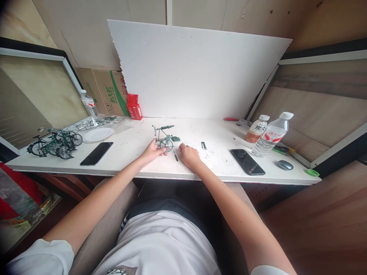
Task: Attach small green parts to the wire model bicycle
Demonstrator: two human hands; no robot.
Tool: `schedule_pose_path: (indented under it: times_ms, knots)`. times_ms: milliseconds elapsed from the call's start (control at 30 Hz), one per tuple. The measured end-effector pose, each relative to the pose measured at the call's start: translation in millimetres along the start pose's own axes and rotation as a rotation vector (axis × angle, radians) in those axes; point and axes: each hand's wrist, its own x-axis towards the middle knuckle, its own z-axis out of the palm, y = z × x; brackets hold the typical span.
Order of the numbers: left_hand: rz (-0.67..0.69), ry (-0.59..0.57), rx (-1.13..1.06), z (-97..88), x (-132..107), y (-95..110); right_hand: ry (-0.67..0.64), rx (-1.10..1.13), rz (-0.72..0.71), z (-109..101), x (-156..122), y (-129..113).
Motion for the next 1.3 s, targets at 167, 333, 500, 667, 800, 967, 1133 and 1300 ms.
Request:
schedule_pose_path:
  times_ms: [167,333,500,667,800,967,1133,1300]
  knots:
    - [0.004,-0.002,0.037,-0.4,2.0,-3.0,-0.004,0.005,-0.003,-1.4,-0.5,-0.8]
    - [0.002,-0.008,0.044,-0.1,1.3,-2.2,-0.006,0.000,0.005,-3.7,-1.4,-2.6]
    - [0.012,-0.019,0.051,0.2,-0.3,-0.5,-0.009,-0.002,0.005,-4.6,-1.8,-3.3]
    - [0.015,-0.027,0.038,0.5,-0.4,-0.8,0.004,-0.001,0.002,-5.4,-1.9,-4.1]
    - [0.024,-0.015,0.041,0.6,-0.1,-1.4,-0.010,-0.002,0.004,-6.6,-2.1,-4.6]
    - [0.024,-0.029,0.013,0.4,0.2,-2.1,-0.017,0.006,0.003,-6.3,-2.2,-3.9]
    - [0.016,-0.028,0.031,1.4,0.4,-2.1,-0.006,0.008,0.001,-6.0,-2.7,-3.9]
    - [0.033,-0.034,0.002,2.8,0.5,-2.3,0.003,0.004,-0.003,-6.4,-2.8,-4.8]
